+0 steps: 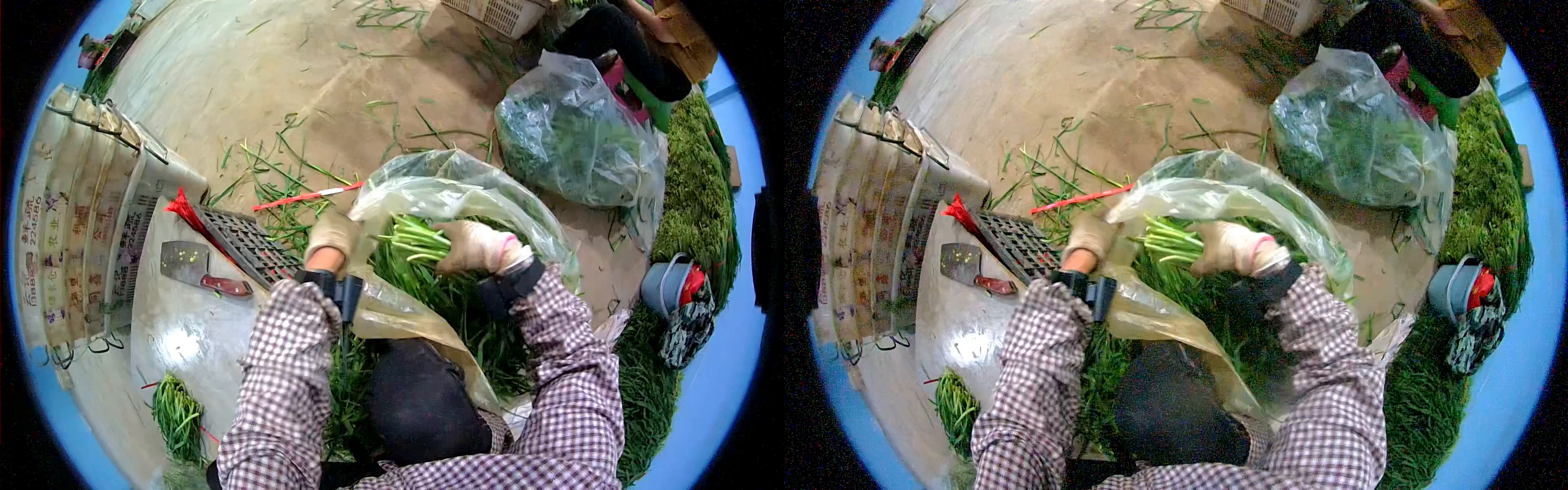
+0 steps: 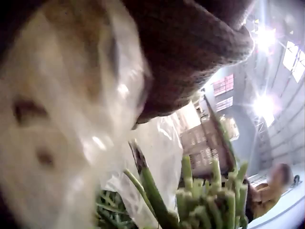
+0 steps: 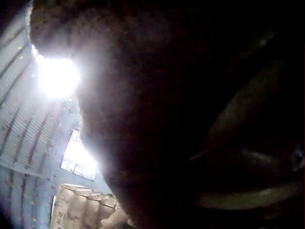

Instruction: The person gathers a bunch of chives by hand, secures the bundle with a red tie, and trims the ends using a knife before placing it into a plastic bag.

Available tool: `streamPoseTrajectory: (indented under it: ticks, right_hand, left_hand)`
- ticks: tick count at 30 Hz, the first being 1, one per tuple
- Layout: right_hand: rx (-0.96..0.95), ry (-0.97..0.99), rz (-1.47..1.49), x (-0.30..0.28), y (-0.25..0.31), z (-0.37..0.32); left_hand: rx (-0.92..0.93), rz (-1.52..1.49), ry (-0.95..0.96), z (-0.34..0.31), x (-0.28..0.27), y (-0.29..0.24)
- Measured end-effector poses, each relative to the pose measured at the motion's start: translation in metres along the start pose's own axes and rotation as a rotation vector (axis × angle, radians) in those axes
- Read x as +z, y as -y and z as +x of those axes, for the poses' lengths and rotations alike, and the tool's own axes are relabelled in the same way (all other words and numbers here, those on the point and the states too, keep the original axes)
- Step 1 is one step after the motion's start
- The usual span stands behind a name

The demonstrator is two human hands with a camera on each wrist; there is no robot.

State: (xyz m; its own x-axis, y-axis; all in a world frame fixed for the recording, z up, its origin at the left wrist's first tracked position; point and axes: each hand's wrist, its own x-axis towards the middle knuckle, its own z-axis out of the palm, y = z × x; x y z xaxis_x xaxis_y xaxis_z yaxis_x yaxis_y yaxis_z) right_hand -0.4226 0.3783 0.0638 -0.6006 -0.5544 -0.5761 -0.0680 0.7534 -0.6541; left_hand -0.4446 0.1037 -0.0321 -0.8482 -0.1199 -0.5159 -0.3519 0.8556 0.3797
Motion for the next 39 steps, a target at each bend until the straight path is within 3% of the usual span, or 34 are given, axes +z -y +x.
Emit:
streamPoseTrajectory:
  ticks: [1, 4, 5, 6, 8, 10, 12, 16, 17, 21, 27, 34, 39]
  right_hand:
    - [-0.014, -0.025, 0.018, 0.001, -0.011, -0.002]
    - [-0.162, -0.094, 0.228, -0.006, -0.030, 0.003]
    - [-0.091, -0.126, 0.075, -0.006, -0.027, 0.008]
    - [-0.021, -0.163, -0.078, -0.003, -0.019, 0.014]
    - [0.053, 0.036, -0.020, 0.009, -0.003, 0.032]
    - [0.055, 0.045, -0.076, 0.028, 0.006, 0.060]
    - [0.197, 0.018, 0.127, 0.028, 0.010, 0.097]
    - [0.228, -0.174, -0.118, 0.040, 0.006, 0.182]
    - [0.252, -0.185, -0.157, 0.043, 0.008, 0.194]
    - [0.283, -0.168, -0.225, 0.051, 0.004, 0.220]
    - [0.193, -0.111, -0.187, 0.035, 0.000, 0.198]
    - [0.067, -0.003, 0.079, -0.032, -0.017, 0.088]
    - [0.098, 0.045, -0.026, -0.016, -0.010, 0.091]
  left_hand:
    - [0.205, -0.048, -0.289, -0.018, -0.018, -0.002]
    - [0.059, -0.914, -0.347, -0.047, -0.109, -0.023]
    - [0.249, -0.947, -0.335, -0.047, -0.124, -0.022]
    - [0.314, -0.877, -0.366, -0.053, -0.126, -0.025]
    - [0.444, -0.738, -0.430, -0.067, -0.124, -0.037]
    - [0.379, -0.720, -0.352, -0.082, -0.125, -0.048]
    - [0.325, -0.812, -0.294, -0.091, -0.122, -0.048]
    - [0.299, -0.854, -0.375, -0.102, -0.122, -0.054]
    - [0.302, -0.781, -0.468, -0.097, -0.120, -0.050]
    - [0.323, -0.862, -0.432, -0.099, -0.115, -0.030]
    - [0.354, -0.907, -0.469, -0.104, -0.103, -0.025]
    - [0.347, -0.981, -0.407, -0.110, -0.108, -0.017]
    - [0.278, -1.020, -0.447, -0.111, -0.105, -0.034]
